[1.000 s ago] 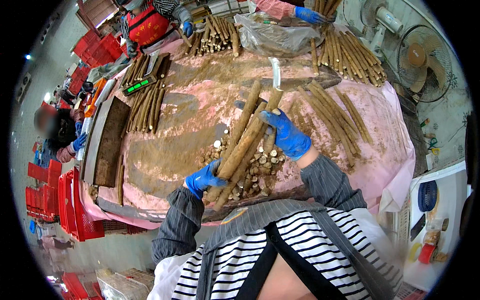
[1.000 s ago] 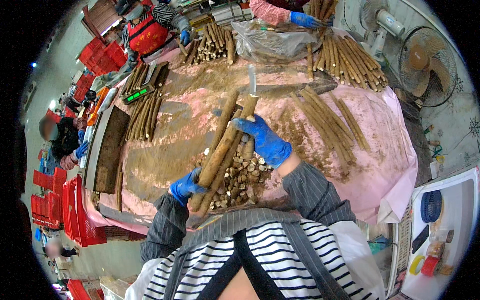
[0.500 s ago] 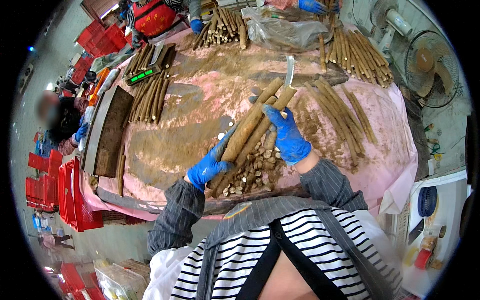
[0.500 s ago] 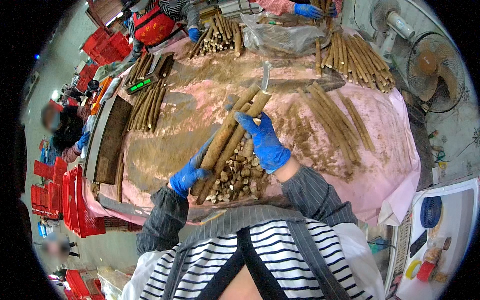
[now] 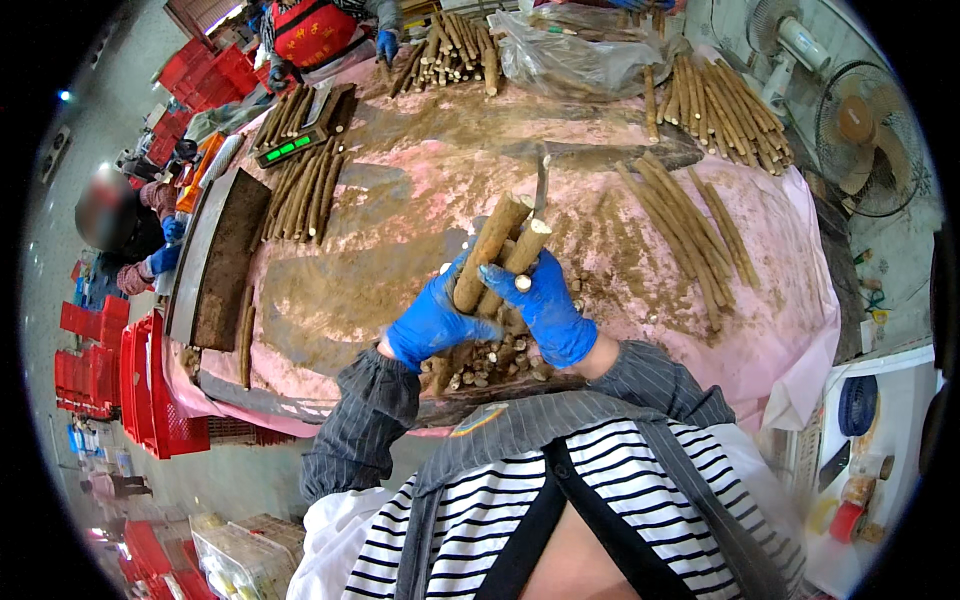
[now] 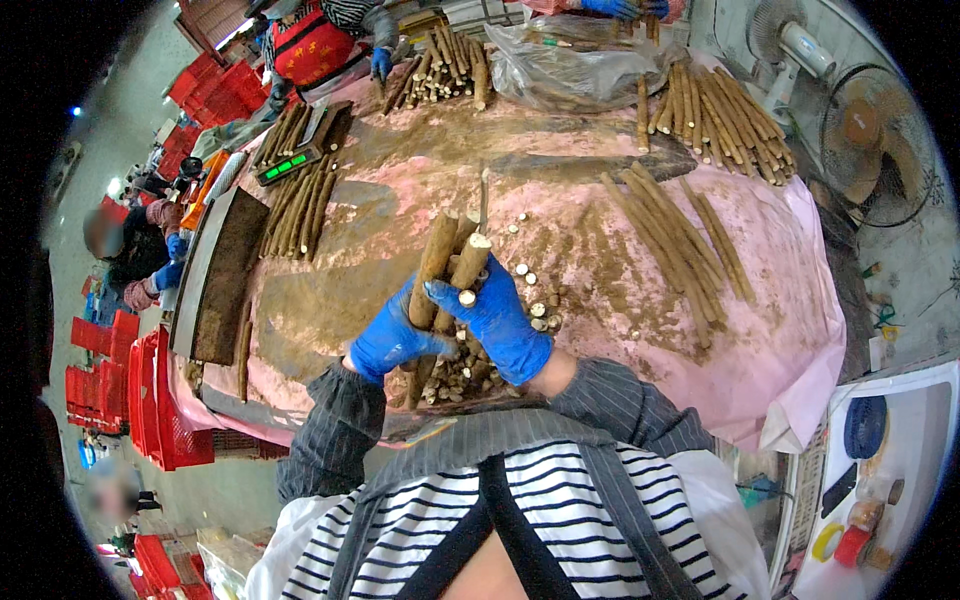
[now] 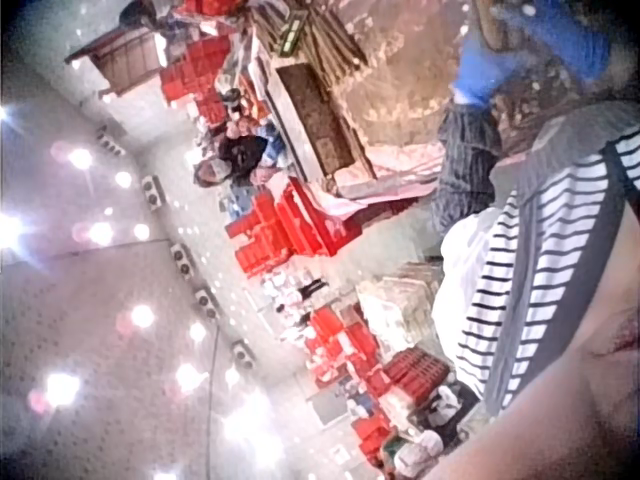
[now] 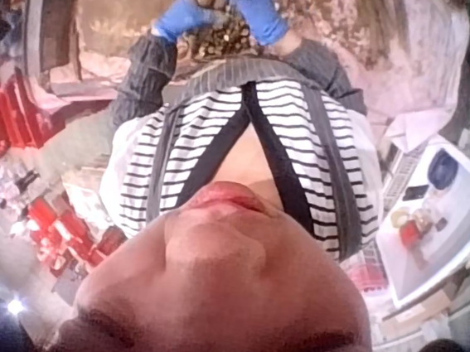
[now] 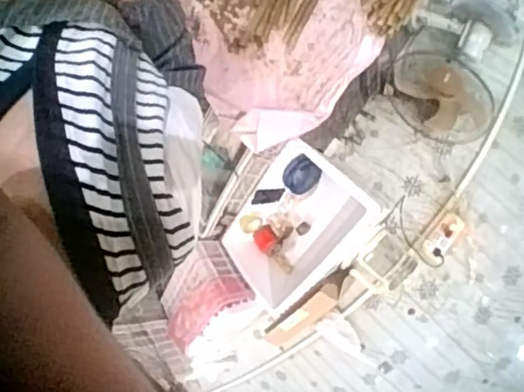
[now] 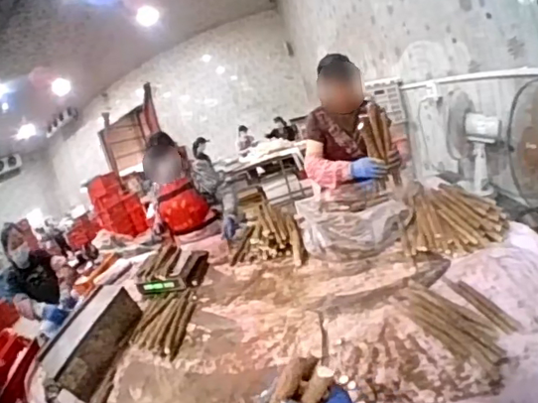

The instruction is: The person cuts long, brown root vegetables into small, round slices using a knife. The person gathers the sliced pieces and places them into a blue plastic scoop, then transfers the contents into a white crate.

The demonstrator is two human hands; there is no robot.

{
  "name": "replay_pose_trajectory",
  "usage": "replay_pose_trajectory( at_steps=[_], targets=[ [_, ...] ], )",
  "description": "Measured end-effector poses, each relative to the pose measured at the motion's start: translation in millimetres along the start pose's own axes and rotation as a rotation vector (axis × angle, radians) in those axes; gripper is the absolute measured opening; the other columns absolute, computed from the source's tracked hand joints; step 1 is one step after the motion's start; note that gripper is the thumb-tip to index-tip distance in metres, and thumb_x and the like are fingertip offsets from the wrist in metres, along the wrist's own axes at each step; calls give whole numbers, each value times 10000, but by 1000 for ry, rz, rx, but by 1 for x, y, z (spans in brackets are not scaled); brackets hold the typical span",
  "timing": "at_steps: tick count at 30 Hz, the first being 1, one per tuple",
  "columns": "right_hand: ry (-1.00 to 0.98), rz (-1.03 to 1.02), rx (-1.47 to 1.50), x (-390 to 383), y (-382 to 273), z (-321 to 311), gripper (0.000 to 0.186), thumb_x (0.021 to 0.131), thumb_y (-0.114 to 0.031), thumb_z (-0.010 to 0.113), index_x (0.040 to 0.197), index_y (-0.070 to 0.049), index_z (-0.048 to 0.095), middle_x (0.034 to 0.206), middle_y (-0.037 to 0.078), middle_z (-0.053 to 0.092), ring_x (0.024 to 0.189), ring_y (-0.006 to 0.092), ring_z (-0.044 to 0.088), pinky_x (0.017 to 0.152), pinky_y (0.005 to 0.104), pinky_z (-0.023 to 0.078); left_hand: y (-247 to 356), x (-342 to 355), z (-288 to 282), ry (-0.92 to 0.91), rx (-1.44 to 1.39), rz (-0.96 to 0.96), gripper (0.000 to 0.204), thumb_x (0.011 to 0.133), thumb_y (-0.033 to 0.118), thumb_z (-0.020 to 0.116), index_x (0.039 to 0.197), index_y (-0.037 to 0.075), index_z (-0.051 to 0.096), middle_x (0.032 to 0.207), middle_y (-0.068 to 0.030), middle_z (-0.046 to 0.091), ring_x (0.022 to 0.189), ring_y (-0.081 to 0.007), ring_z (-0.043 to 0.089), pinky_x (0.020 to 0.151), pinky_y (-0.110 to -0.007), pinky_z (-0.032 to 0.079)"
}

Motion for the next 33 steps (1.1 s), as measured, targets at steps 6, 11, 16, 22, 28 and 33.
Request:
replay_pose_trajectory(
  at_steps=[6,11,16,22,28,33],
  targets=[
    [-184,-312,-254,-11,-67,10,461,826,-137,624,1244,-51,453,1047,67,579,945,183,567,801,302,475,-14,-23,-35,174,-33,-9,745,618,91,781,1275,51,432,1134,-45,553,1039,-147,505,904,-307,406],
    [-224,-293,-920,-26,-63,-17,380,850,-181,575,1218,-110,513,893,147,607,777,270,620,648,331,485,-14,-31,-39,180,-88,-67,696,630,66,757,1255,52,449,1123,-41,553,1004,-126,507,882,-293,414],
    [-310,-155,-1001,-33,-55,-15,323,839,-200,570,1155,-131,571,811,176,614,700,325,614,615,373,491,-20,-30,-32,109,31,-40,708,616,79,751,1256,46,453,1126,-46,566,1008,-126,518,876,-293,425],
    [-301,-129,-1063,-36,-33,-26,324,864,-261,533,1161,-135,550,728,191,588,660,344,595,579,394,474,-38,-35,-29,103,215,-52,728,612,144,761,1263,52,448,1072,-77,608,978,-140,559,842,-303,453],
    [-178,64,-1024,-34,6,-57,330,868,-241,513,1152,-76,538,707,227,564,625,366,571,563,393,452,-36,-31,-3,-65,520,-50,765,591,244,766,1251,42,436,997,-184,626,925,-292,621,793,-362,494],
    [-237,388,-770,-42,52,-84,359,859,-244,556,1188,-99,542,885,138,637,710,207,594,624,344,468,-39,-27,-24,91,382,26,713,604,243,769,1208,17,465,998,-147,635,902,-252,625,777,-362,496]
  ],
)
Point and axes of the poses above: each hand's wrist, its own x-axis towards the middle knuckle, its own z-axis out of the palm, y = z × x, the point moved 7 cm from there along x, towards the middle knuckle
